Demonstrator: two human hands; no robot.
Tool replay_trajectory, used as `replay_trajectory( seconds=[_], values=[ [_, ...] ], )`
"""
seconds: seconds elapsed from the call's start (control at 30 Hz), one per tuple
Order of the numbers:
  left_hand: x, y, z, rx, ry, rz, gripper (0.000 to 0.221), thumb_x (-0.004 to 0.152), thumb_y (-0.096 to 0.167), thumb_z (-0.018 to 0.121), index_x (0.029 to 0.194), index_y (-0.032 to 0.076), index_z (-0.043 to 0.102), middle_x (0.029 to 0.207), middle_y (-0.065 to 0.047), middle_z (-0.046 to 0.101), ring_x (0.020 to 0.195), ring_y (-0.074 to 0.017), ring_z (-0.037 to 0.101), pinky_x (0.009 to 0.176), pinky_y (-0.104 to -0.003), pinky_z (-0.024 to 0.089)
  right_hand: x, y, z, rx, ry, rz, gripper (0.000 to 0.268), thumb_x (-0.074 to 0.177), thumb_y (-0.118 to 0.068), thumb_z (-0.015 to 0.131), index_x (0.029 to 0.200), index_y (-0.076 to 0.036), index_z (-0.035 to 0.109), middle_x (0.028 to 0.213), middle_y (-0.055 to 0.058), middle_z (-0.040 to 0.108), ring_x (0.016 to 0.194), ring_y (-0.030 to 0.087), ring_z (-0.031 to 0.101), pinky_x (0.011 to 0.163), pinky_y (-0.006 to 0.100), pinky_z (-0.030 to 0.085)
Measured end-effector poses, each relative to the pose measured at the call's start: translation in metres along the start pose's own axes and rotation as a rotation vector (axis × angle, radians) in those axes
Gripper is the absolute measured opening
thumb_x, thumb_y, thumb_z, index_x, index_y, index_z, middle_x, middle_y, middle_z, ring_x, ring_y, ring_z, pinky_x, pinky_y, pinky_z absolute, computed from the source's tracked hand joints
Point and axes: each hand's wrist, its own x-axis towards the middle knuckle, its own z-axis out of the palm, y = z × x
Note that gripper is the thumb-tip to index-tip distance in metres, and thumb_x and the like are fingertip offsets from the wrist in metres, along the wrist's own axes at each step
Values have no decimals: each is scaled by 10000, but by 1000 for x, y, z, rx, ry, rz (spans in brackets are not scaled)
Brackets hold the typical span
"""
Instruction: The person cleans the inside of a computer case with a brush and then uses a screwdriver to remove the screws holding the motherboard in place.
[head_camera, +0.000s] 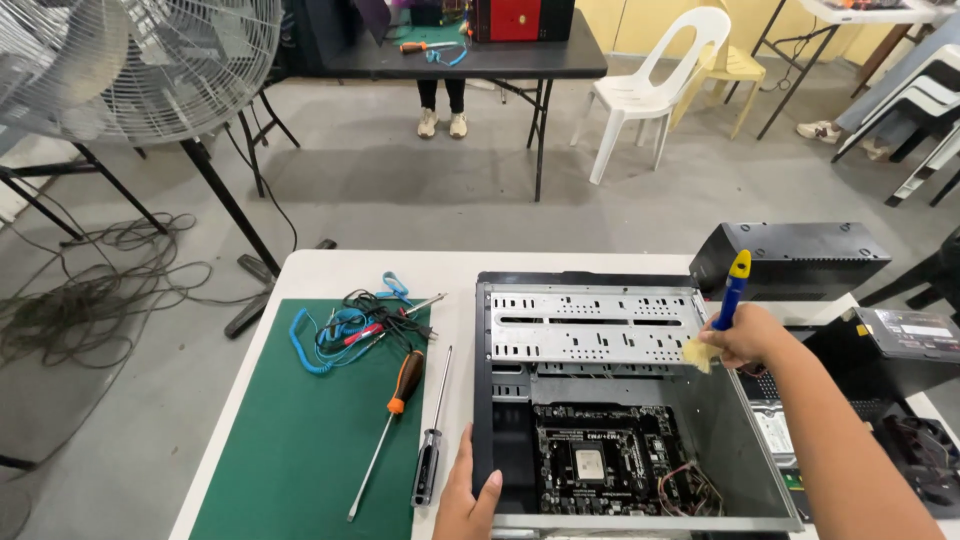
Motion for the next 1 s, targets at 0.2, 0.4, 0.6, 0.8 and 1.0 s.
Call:
replay_trajectory(
  seconds=[0.2,0.4,0.6,0.8,1.0],
  values=[
    [5,-2,-2,7,-20,-5,842,896,543,476,1609,274,117,1686,67,214,1547,-157,241,1225,-353,242,13,9,8,-51,97,-51,177,957,-161,723,1097,-60,756,905,190,780,606,290,699,642,371,569],
    [0,4,-2,3,-19,-45,840,897,541,476,1611,290,112,1688,54,207,1554,-161,220,1233,-359,227,18,21,10,-80,135,-111,261,951,-261,715,1104,-52,745,764,208,774,581,294,730,696,368,566],
    [-5,14,-3,-12,-4,-43,810,907,487,479,1609,276,135,1681,52,235,1545,-160,249,1233,-349,232,11,19,15,49,146,-80,352,952,-210,721,1204,33,689,1011,251,730,651,300,709,637,360,621],
    [-9,22,-4,-34,-9,-72,793,923,452,477,1610,280,120,1687,57,210,1551,-155,225,1246,-343,209,0,17,14,32,148,-65,372,954,-251,712,1197,30,690,943,246,759,676,297,732,649,355,618],
    [-10,21,-3,-49,2,-44,794,917,446,481,1607,276,128,1688,55,212,1556,-155,213,1253,-360,191,-9,14,11,92,99,-43,346,939,-195,739,1147,67,651,882,264,713,696,329,708,657,398,629]
  ],
)
